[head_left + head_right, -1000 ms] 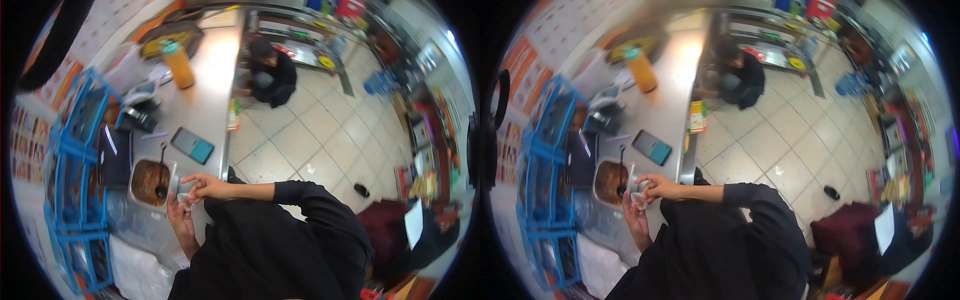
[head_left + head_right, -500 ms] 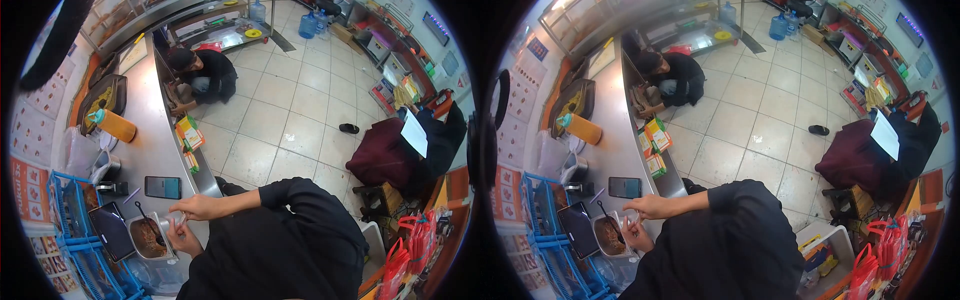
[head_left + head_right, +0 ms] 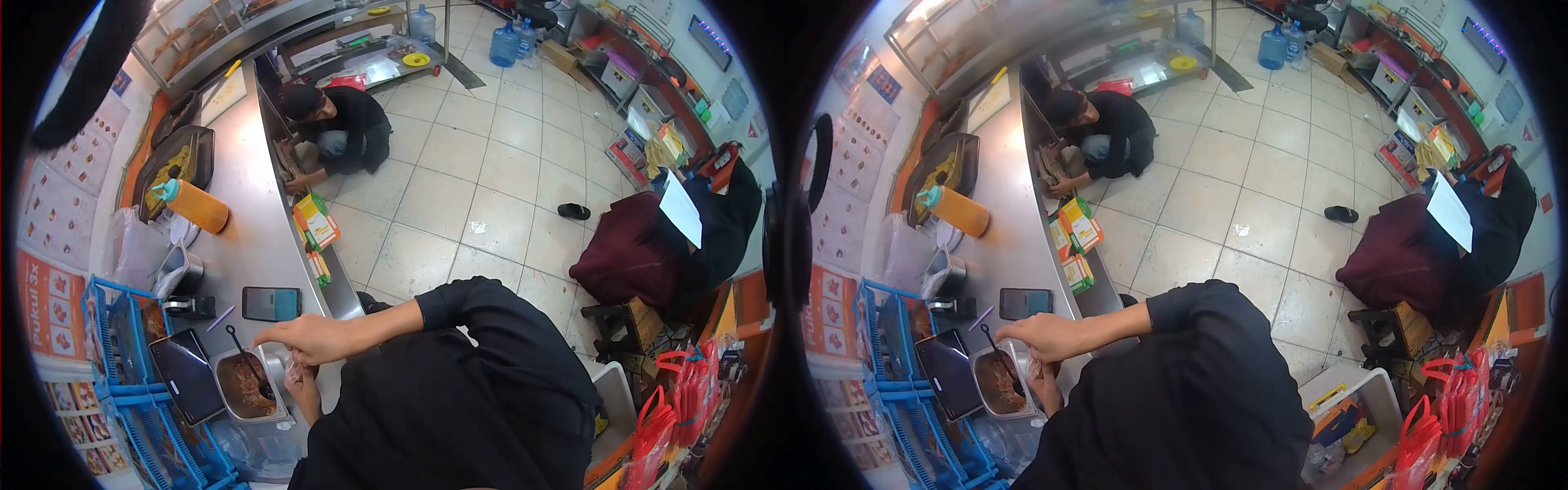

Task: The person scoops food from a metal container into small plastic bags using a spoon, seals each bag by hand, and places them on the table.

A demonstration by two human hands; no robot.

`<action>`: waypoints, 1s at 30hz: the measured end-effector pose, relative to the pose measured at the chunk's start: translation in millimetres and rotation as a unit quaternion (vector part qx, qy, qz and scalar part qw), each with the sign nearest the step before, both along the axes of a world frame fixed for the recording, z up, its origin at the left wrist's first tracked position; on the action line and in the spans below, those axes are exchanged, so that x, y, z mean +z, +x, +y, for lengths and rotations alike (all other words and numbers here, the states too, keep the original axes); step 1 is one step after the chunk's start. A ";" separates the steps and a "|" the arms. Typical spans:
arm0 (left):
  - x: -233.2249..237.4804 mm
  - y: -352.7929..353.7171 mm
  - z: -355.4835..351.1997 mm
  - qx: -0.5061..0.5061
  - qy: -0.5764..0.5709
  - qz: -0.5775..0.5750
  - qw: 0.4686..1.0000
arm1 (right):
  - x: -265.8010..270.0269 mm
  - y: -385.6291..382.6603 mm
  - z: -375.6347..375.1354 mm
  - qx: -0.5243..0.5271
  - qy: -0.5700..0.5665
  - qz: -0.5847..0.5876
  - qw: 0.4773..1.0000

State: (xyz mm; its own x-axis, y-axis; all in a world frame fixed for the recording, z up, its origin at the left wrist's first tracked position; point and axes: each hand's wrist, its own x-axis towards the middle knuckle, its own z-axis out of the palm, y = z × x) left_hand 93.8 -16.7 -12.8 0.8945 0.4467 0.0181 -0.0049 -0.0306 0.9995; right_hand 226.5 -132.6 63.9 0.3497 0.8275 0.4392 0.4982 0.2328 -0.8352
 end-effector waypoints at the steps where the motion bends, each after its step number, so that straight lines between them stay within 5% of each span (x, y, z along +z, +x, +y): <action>1: 4.4 -1.3 -0.5 -0.021 -0.010 0.015 1.000 | 1.5 -0.3 -0.7 0.003 -0.001 -0.002 1.000; 5: -7.9 -9.6 19.5 -0.064 0.052 0.027 0.996 | 18.7 2.4 -3.2 -0.055 0.067 -0.165 0.983; 8: 3.2 -9.5 5.4 -0.028 -0.042 0.000 0.999 | 19.4 1.2 1.1 -0.053 0.173 -0.281 0.943; 9: -14.2 -12.8 9.8 0.004 0.061 -0.006 0.998 | 16.5 -0.5 3.8 -0.039 0.214 -0.340 0.915; 10: -19.9 -13.6 10.7 0.036 0.164 -0.011 0.986 | 8.8 -2.1 8.2 -0.038 0.215 -0.340 0.915; 12: -16.7 -15.3 6.0 0.011 0.083 0.004 0.997 | -3.2 -3.0 16.2 0.045 0.082 -0.392 0.915; 17: 3.4 -14.0 -5.0 -0.042 -0.060 0.067 0.995 | -4.2 -3.3 15.3 0.045 0.105 -0.319 0.941; 19: 4.1 -12.8 -5.0 -0.043 -0.080 0.084 0.992 | -7.6 -3.7 16.9 0.043 0.123 -0.334 0.933; 21: 3.0 -12.8 -7.4 -0.043 -0.062 0.068 0.995 | -20.6 -3.7 24.3 0.064 0.014 -0.380 0.923; 30: 18.4 -21.6 -16.0 -0.055 -0.104 0.046 0.992 | -11.4 -3.3 18.7 0.024 0.072 -0.366 0.927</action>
